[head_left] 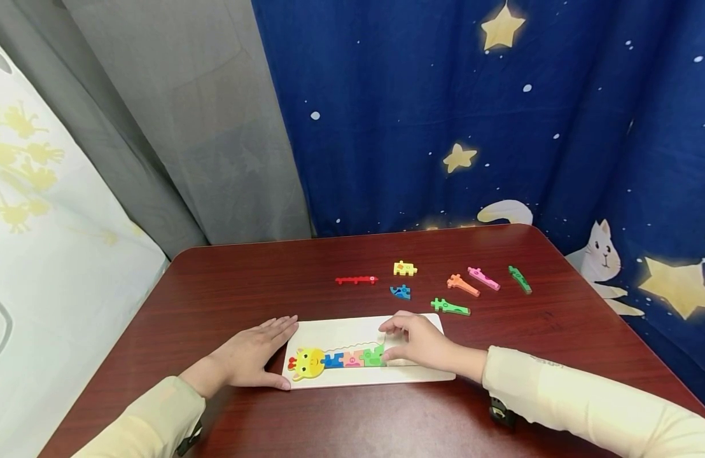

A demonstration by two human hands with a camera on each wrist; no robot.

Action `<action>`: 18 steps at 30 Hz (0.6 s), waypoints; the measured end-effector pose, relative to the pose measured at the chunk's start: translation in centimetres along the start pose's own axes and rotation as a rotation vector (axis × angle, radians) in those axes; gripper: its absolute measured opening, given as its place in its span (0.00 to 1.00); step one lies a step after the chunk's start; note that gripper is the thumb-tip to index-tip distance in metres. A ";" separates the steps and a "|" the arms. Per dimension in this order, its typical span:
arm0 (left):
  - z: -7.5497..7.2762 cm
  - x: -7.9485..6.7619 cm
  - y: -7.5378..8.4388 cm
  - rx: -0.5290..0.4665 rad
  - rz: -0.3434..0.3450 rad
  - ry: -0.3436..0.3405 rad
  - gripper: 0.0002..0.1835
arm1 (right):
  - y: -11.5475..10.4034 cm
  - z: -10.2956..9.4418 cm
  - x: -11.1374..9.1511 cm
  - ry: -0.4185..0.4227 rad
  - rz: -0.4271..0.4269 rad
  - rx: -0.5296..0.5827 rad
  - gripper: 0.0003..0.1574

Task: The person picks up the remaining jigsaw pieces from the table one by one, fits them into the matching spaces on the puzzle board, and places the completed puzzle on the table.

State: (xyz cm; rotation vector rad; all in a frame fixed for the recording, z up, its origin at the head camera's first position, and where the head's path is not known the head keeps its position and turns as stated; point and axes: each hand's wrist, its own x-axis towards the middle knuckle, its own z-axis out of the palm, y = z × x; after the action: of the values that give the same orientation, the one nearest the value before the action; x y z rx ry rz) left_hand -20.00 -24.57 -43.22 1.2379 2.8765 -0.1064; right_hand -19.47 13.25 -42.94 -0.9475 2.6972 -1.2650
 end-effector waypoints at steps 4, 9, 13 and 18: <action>0.0 0.0 0.0 0.005 0.001 0.012 0.60 | -0.2 -0.1 0.2 0.020 0.017 0.022 0.24; -0.1 0.0 0.1 0.003 0.003 0.018 0.60 | -0.1 -0.2 0.6 0.046 0.005 0.039 0.25; -0.2 0.0 0.2 -0.004 -0.005 -0.001 0.60 | -0.2 -0.5 1.0 0.054 0.015 0.044 0.26; -0.3 0.0 0.3 -0.004 -0.017 -0.015 0.60 | -0.3 -1.0 1.6 0.069 0.050 0.058 0.27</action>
State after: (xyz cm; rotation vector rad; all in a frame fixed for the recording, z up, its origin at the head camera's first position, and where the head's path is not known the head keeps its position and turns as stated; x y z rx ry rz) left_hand -19.81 -24.35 -42.97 1.2071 2.8733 -0.1091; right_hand -20.81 12.94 -41.70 -0.8397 2.6994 -1.3832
